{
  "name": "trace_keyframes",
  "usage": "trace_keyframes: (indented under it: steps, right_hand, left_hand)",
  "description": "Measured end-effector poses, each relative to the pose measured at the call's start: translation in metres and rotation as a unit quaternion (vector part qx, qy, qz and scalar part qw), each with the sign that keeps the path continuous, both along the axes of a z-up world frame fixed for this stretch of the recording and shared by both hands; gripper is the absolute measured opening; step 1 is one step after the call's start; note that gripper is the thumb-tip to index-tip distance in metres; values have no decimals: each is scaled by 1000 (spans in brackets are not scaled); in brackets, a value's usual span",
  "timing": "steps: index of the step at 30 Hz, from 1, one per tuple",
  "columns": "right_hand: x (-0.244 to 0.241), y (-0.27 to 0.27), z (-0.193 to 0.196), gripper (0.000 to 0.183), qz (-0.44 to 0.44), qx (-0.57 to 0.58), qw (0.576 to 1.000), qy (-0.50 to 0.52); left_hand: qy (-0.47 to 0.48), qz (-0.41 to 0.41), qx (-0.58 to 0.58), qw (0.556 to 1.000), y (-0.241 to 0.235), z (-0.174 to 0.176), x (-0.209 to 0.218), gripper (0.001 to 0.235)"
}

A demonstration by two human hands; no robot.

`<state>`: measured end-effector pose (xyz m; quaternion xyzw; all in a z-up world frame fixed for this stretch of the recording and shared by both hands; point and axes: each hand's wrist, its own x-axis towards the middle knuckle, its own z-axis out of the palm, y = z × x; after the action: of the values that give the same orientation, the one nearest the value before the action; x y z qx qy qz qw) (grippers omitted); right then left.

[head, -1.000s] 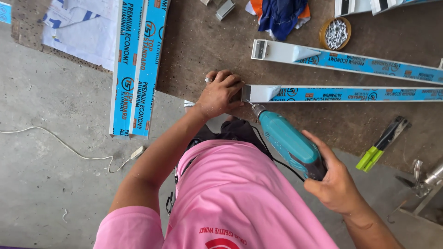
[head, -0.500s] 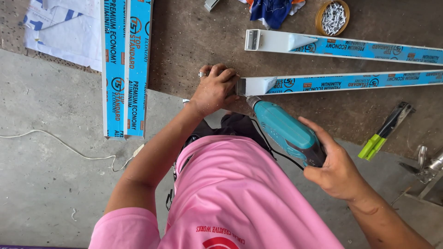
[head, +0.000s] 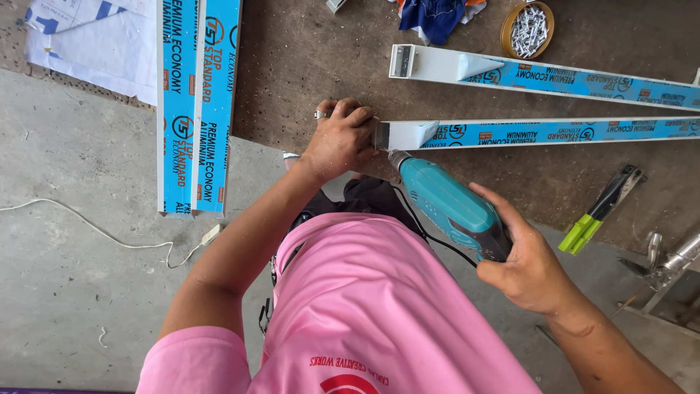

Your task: Assembling an aluminum frame by drilling holes and riveting metal brackets.

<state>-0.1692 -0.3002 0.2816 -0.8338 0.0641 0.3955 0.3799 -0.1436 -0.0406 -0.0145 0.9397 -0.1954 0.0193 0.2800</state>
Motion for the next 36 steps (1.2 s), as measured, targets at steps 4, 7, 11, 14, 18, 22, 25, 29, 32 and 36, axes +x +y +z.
trace_keyframes:
  steps: [4,7,11,14,18,22,25,29,32,36]
  right_hand:
    - [-1,1,-1,100,4,0,1000,-4]
    - [0,2,0,101,9,1,1000,-12]
    - [1,3,1,101,19,-25,999,-5]
    - [2,4,2,101,27,-39,999,-1]
    - [16,25,17,103,73,-171,981,50]
    - [32,45,29,102,153,-273,947,66]
    - [45,55,32,98,211,-343,912,76]
    - [62,72,34,99,287,-379,877,65]
    - [71,83,36,100,345,-385,853,66]
    - [80,91,36,104,372,-381,844,73]
  left_hand:
    - [-34,7,1,999,1,1,0,63]
    - [-3,-4,-12,1000,0,2,1,62]
    - [-19,3,-15,1000,0,-2,1,62]
    - [-17,3,-22,1000,0,-1,1,61]
    - [-5,3,-25,1000,0,0,1,60]
    - [-2,5,-60,998,1,0,-2,62]
    - [36,9,-91,995,2,0,-2,82]
    - [28,13,-78,996,2,-4,-4,64]
    - [30,15,-67,997,0,-5,-3,64]
    - [16,16,-64,998,-2,-8,-5,62]
